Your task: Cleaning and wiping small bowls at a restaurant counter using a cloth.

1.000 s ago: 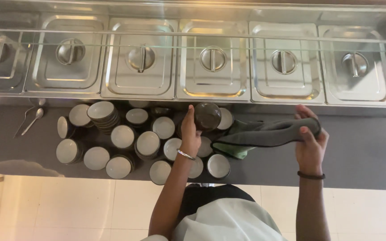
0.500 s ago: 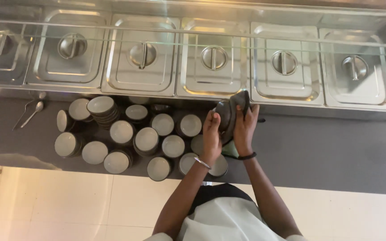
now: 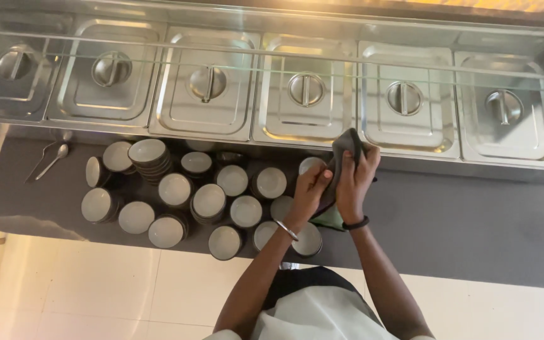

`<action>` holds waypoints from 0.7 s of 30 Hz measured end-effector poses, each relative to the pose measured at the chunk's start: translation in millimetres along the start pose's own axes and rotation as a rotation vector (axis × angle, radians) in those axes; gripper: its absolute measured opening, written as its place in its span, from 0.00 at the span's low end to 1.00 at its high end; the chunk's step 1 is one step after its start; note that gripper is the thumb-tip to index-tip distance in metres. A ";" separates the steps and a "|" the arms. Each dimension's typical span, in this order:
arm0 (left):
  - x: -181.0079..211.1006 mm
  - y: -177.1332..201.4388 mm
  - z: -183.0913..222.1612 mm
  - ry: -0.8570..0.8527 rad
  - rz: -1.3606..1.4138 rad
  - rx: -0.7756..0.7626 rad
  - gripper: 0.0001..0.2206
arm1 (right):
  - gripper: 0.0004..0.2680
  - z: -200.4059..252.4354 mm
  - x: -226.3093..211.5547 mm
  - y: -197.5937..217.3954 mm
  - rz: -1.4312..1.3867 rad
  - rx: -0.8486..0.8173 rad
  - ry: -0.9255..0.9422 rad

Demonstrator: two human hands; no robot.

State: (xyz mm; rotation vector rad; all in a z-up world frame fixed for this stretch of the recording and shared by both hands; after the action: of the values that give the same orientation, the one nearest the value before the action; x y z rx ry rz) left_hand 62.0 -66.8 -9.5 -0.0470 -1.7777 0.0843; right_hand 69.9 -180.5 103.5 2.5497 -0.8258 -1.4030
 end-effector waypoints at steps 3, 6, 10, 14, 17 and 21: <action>-2.1 9.4 -3.5 -0.006 -0.032 -0.051 0.23 | 0.09 -0.3 67.0 -3.4 -0.379 0.015 -0.309; 11.0 6.9 0.1 0.025 0.258 -0.030 0.21 | 0.11 16.1 114.2 -28.9 -0.961 -0.046 -0.734; 5.3 -4.2 -6.1 0.085 0.812 -0.032 0.17 | 0.12 50.3 112.5 -37.2 -1.106 0.024 -1.003; -39.7 -5.3 -8.8 0.395 0.924 0.218 0.22 | 0.15 86.7 148.4 -17.9 -0.912 0.205 -0.780; -19.6 -4.5 -4.4 0.428 1.049 0.229 0.20 | 0.20 60.4 71.3 11.5 -0.312 0.053 -0.287; 2.5 15.1 -13.5 0.270 0.909 -0.004 0.14 | 0.12 61.4 -30.3 4.1 0.072 -0.345 0.328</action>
State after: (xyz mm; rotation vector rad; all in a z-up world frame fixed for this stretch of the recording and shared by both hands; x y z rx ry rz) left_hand 74.4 -51.2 -5.5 -0.8282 -1.3656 0.6916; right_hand 5.6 -158.9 92.9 2.3626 -0.5581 -0.9683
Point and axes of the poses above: each hand's wrist, its own z-axis away from the middle knuckle, its own y-axis out of the back of the hand, x = y × z, the point moved 8 cm from there along -z, towards the middle knuckle, and after that the axes turned 6 degrees about -z, right-handed, at the moved point
